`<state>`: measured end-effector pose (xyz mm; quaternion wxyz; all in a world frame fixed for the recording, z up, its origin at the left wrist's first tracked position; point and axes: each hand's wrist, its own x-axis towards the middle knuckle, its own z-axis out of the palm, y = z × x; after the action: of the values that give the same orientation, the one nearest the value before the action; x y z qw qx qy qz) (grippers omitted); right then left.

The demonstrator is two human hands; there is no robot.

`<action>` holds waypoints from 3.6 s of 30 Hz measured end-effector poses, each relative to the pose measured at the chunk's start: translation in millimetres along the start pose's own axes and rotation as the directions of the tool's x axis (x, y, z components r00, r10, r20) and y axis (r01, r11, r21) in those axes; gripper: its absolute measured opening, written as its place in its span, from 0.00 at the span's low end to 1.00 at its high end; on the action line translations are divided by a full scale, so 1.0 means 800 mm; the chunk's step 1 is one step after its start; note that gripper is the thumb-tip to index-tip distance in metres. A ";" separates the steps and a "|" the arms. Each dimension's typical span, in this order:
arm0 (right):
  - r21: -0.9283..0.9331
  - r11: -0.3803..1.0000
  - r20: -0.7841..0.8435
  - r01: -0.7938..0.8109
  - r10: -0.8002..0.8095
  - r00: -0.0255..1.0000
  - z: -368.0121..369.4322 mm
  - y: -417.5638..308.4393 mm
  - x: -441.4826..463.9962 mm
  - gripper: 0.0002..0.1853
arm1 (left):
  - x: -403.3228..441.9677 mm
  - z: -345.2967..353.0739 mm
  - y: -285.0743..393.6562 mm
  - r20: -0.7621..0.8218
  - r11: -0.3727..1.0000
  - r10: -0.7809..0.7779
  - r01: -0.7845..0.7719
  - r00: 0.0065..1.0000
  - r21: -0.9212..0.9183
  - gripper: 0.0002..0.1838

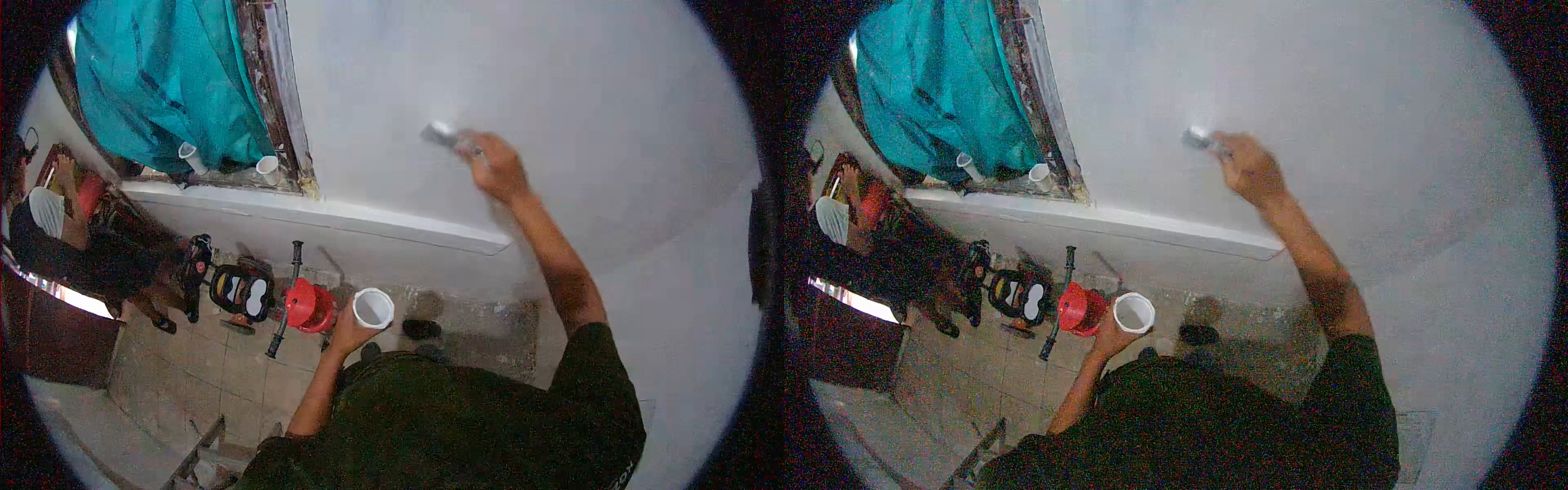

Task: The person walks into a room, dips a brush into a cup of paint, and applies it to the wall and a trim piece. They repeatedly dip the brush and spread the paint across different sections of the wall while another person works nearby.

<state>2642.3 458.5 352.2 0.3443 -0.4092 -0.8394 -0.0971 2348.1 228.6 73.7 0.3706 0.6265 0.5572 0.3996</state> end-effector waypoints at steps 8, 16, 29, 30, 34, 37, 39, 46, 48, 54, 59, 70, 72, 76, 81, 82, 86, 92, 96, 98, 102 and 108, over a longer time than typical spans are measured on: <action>-0.442 0.882 -0.496 0.163 -0.392 0.775 -0.176 -0.019 0.114 0.17 | 0.014 -0.008 0.023 0.002 0.999 0.035 -0.035 0.999 -0.034 0.44; -0.188 0.945 -0.175 0.267 -0.300 0.938 -0.005 -0.001 -0.006 0.32 | 0.007 -0.010 0.024 0.009 1.000 0.008 -0.008 1.000 -0.001 0.44; 0.088 0.989 0.324 -0.119 0.085 0.942 0.148 0.013 -0.081 0.16 | -0.001 0.000 0.024 0.093 0.994 -0.111 0.110 0.989 0.016 0.48; 0.104 0.992 0.258 -0.076 0.047 0.965 0.133 0.014 -0.065 0.17 | 0.000 -0.004 0.025 0.088 0.994 -0.109 0.108 0.990 0.019 0.48; -0.043 0.999 0.060 -0.023 0.026 0.998 0.033 0.005 0.009 0.15 | -0.009 -0.004 0.008 0.049 0.992 -0.067 0.072 0.997 -0.108 0.49; -0.147 0.967 -0.264 0.209 -0.243 0.934 -0.069 -0.019 0.070 0.17 | -0.012 -0.007 -0.001 0.017 0.991 -0.066 0.067 0.998 -0.118 0.49; -0.283 0.940 -0.431 0.189 -0.300 0.851 -0.125 -0.013 0.106 0.17 | -0.013 -0.009 0.001 0.005 0.992 -0.065 0.065 0.998 -0.105 0.49; -0.458 0.861 -0.434 0.220 -0.433 0.790 -0.146 -0.046 0.115 0.17 | -0.004 -0.009 0.013 0.013 0.998 -0.033 0.034 0.999 -0.057 0.49; -0.362 0.908 -0.356 0.213 -0.346 0.868 -0.074 -0.031 0.073 0.19 | -0.004 -0.007 0.014 -0.015 0.999 -0.014 0.013 1.000 -0.035 0.49; 0.094 0.987 0.093 0.127 -0.136 0.986 0.138 -0.029 -0.076 0.17 | -0.006 -0.005 -0.002 0.073 0.985 -0.120 0.128 0.990 -0.112 0.50; 0.065 0.993 0.274 -0.101 0.079 0.958 0.173 -0.031 -0.091 0.16 | -0.015 -0.011 -0.001 -0.031 0.994 0.057 -0.059 0.998 -0.097 0.44; -0.277 0.931 -0.313 0.237 -0.321 0.894 -0.096 -0.031 0.147 0.17 | -0.019 -0.007 -0.022 -0.022 1.000 0.008 -0.008 1.000 -0.030 0.45; -0.386 0.871 -0.494 0.303 -0.472 0.730 -0.154 -0.043 0.192 0.18 | -0.017 -0.005 -0.031 -0.033 0.999 0.036 -0.038 0.999 -0.035 0.45; -0.445 0.856 -0.596 0.263 -0.502 0.626 -0.188 -0.086 0.215 0.03 | -0.017 -0.004 -0.015 0.016 0.989 -0.014 0.016 1.000 -0.149 0.46; -0.349 0.843 -0.297 0.409 -0.513 0.805 -0.060 -0.081 0.150 0.25 | -0.014 -0.003 -0.016 -0.017 0.999 -0.032 0.031 0.999 -0.034 0.46; -0.235 0.870 -0.232 0.433 -0.483 0.845 -0.016 -0.070 0.124 0.26 | -0.014 -0.007 -0.006 0.001 0.997 -0.028 0.028 1.000 -0.069 0.46; 0.110 0.927 -0.017 0.358 -0.358 0.933 0.121 -0.072 0.023 0.20 | -0.019 0.005 -0.027 -0.039 0.984 0.031 -0.037 0.999 -0.175 0.46; 0.071 0.996 0.432 -0.055 0.019 0.902 0.176 -0.079 0.000 0.17 | -0.031 0.002 -0.017 -0.025 0.999 -0.002 0.001 1.000 -0.049 0.47; 0.095 0.989 0.104 0.116 -0.126 0.987 0.144 -0.065 0.049 0.13 | -0.040 0.004 -0.032 -0.049 0.994 -0.026 0.021 0.998 -0.104 0.47; 0.074 0.994 0.048 0.085 -0.089 0.995 0.088 -0.072 0.097 0.14 | -0.042 0.001 -0.035 -0.062 0.995 -0.029 0.023 0.998 -0.094 0.46; -0.111 0.957 -0.302 0.269 -0.291 0.908 -0.032 -0.077 0.174 0.13 | -0.041 -0.010 -0.021 -0.065 0.991 -0.042 0.034 0.997 -0.126 0.46; -0.426 0.844 -0.572 0.327 -0.531 0.625 -0.167 -0.072 0.224 0.14 | -0.033 -0.020 -0.018 -0.080 0.997 -0.024 0.018 0.997 -0.076 0.47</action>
<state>2588.7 473.5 576.1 0.5270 -0.1758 -0.7082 -0.4356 2326.2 204.2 64.4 0.3752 0.5898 0.5626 0.4413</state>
